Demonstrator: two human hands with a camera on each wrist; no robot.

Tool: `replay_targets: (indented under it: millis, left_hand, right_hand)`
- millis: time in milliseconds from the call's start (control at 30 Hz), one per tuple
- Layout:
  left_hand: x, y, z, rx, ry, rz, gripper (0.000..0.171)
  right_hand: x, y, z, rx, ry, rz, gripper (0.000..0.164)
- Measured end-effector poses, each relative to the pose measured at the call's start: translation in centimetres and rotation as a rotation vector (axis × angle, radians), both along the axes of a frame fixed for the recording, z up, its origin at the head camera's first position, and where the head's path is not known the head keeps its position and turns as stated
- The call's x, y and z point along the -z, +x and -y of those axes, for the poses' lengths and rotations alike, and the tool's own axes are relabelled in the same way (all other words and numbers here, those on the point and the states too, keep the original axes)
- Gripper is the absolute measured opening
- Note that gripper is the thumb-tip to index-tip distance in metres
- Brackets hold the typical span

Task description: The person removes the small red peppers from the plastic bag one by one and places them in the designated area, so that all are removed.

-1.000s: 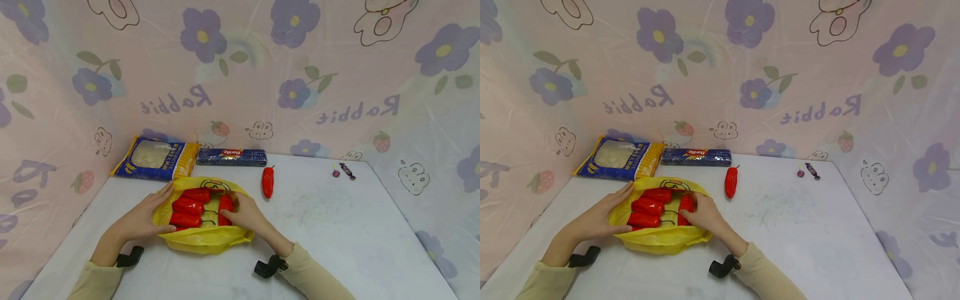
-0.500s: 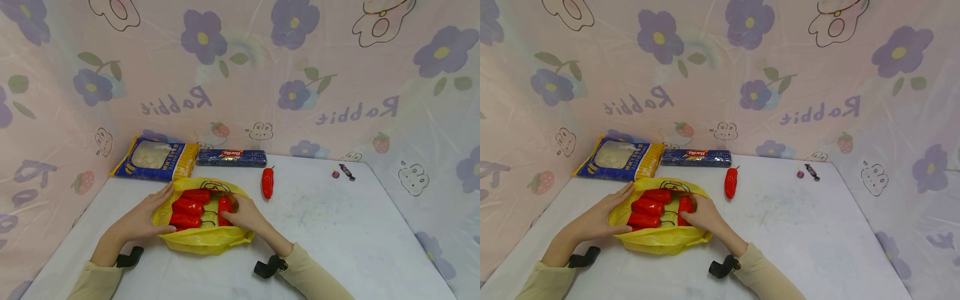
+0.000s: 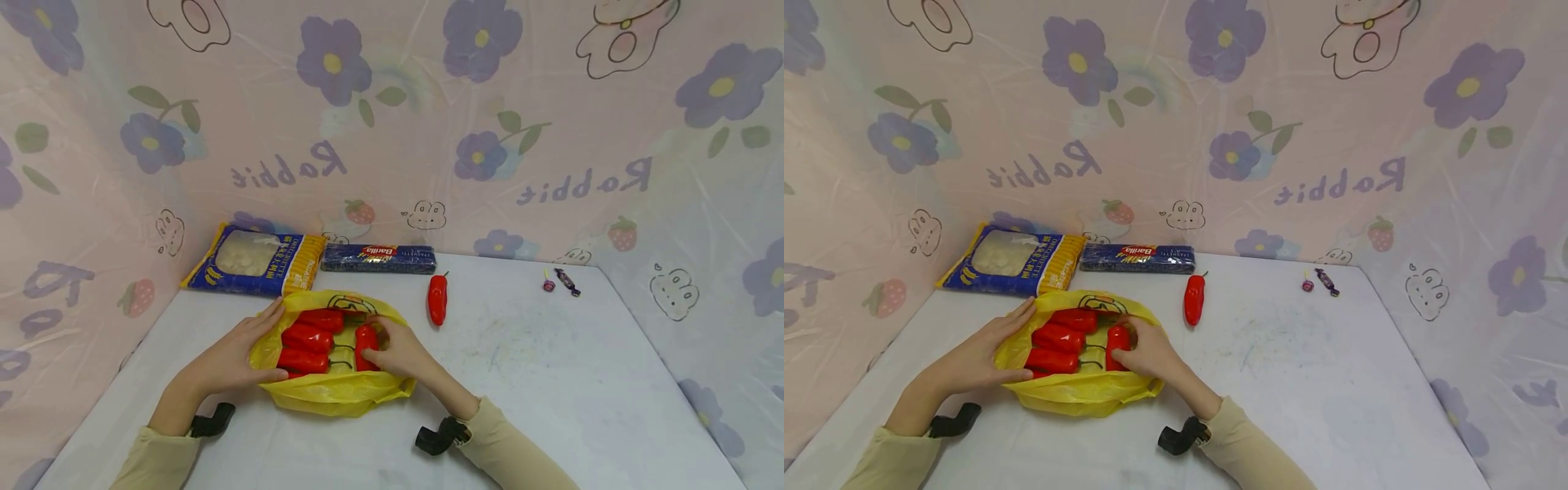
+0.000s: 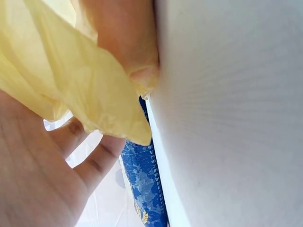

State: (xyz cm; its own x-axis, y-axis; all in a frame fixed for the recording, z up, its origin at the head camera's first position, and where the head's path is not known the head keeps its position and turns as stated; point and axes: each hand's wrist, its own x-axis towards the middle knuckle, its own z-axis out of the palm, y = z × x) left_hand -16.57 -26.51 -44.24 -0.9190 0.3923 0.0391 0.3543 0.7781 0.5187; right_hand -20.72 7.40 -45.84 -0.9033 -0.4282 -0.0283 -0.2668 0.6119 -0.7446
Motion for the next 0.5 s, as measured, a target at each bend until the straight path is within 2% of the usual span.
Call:
replay_targets:
  millis: [500]
  left_hand:
    - [0.03, 0.13, 0.04, 0.003, 0.003, -0.006, 0.115]
  right_hand:
    - [-0.09, 0.0, -0.08, -0.022, 0.001, -0.008, 0.048]
